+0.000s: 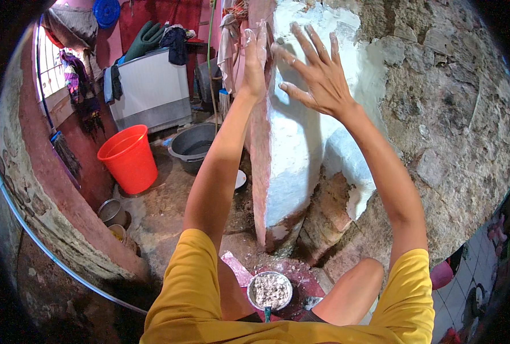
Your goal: The person applies a white plaster or putty mixture to a damaged section of a wall by hand, smoothing it across the surface and into gaps, and then takes more mixture from a bowl.
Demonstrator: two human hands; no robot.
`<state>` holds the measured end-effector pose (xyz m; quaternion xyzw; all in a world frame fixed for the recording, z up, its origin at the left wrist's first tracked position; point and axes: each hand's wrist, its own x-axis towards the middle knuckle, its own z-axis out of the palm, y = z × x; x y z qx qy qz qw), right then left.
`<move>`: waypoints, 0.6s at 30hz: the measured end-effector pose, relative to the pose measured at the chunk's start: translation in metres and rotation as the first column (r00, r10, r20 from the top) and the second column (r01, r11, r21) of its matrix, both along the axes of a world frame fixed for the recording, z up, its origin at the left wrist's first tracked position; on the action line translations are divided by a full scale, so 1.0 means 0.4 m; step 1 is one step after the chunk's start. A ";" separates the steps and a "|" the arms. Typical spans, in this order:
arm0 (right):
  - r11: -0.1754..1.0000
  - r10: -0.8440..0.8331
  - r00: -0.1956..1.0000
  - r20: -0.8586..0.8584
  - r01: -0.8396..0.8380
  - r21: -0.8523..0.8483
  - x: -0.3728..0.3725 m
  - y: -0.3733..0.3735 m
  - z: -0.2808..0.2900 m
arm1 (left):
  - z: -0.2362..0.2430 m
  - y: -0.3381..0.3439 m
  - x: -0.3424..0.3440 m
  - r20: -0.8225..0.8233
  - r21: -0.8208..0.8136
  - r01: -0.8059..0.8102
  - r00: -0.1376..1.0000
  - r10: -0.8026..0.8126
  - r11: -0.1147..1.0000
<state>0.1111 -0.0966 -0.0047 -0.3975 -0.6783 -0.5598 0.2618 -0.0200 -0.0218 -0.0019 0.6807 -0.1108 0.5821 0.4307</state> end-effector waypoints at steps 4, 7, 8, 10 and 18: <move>0.999 0.035 0.993 -0.109 -0.035 0.001 0.000 0.029 -0.009 | 0.001 0.000 0.004 -0.005 -0.003 0.018 1.000 -0.018 1.000; 0.997 0.064 0.991 -0.116 -0.060 0.039 -0.001 0.028 -0.020 | 0.001 0.009 -0.001 -0.011 0.002 0.010 1.000 -0.010 1.000; 0.995 0.083 0.992 -0.099 -0.077 0.063 0.002 0.021 -0.017 | -0.001 0.012 -0.004 -0.012 0.005 0.011 1.000 -0.011 1.000; 0.994 0.082 0.994 -0.072 -0.076 0.083 -0.001 0.014 -0.007 | 0.000 0.018 -0.008 -0.014 0.007 0.007 1.000 -0.007 1.000; 0.995 -0.040 0.999 -0.012 0.041 0.088 0.045 0.039 0.025 | -0.006 0.033 -0.006 0.002 0.041 0.024 1.000 -0.025 0.999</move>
